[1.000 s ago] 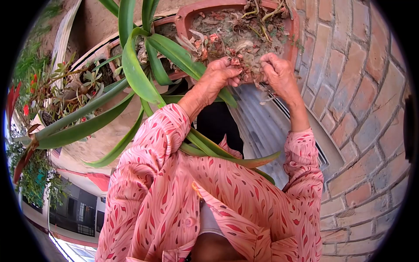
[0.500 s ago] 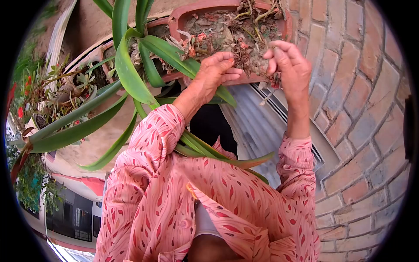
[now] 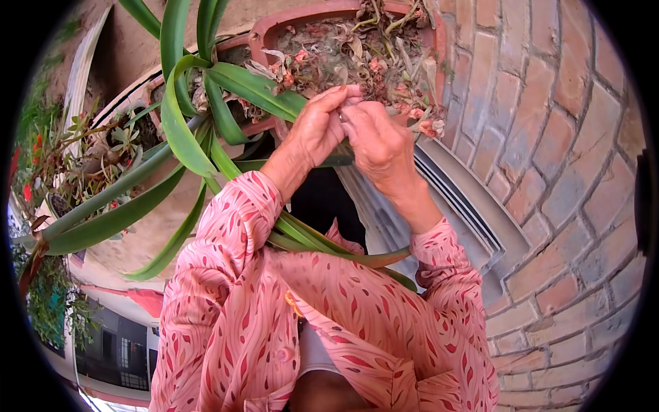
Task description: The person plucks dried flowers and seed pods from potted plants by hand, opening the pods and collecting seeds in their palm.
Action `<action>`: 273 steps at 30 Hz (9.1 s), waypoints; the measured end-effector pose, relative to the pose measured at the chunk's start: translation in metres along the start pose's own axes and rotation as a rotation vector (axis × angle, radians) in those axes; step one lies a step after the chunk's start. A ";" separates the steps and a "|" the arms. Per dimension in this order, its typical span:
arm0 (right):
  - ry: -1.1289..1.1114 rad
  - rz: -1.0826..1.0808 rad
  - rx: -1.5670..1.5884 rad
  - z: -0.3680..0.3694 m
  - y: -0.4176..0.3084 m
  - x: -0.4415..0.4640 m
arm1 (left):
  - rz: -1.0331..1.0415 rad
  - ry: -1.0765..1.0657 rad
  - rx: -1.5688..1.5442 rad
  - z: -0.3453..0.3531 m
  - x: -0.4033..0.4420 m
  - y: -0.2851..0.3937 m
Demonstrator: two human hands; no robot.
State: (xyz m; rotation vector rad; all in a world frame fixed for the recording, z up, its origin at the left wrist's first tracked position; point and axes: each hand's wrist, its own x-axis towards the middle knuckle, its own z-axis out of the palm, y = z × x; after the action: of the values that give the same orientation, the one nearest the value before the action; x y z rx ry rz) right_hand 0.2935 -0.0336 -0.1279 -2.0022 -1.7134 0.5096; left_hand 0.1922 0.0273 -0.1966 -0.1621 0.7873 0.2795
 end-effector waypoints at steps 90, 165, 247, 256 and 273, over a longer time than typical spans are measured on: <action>-0.398 0.383 0.654 -0.079 0.019 0.019 | -0.034 0.009 0.406 0.028 -0.047 -0.017; -0.093 0.132 0.147 -0.042 0.005 -0.009 | -0.191 0.035 0.056 0.029 -0.020 -0.020; 0.261 0.979 1.658 0.099 0.059 0.035 | 0.252 0.311 0.174 -0.001 -0.015 0.057; 0.316 0.861 1.823 0.099 0.059 0.017 | 0.187 0.323 0.233 0.005 -0.011 0.049; 0.241 0.872 1.846 0.091 0.058 0.011 | 0.231 0.338 0.413 0.006 0.001 0.037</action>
State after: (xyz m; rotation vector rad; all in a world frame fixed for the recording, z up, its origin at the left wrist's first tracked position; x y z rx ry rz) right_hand 0.2923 -0.0207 -0.2360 -1.0036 0.2417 1.3136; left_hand 0.1855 0.0643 -0.1939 0.2801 1.1844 0.3053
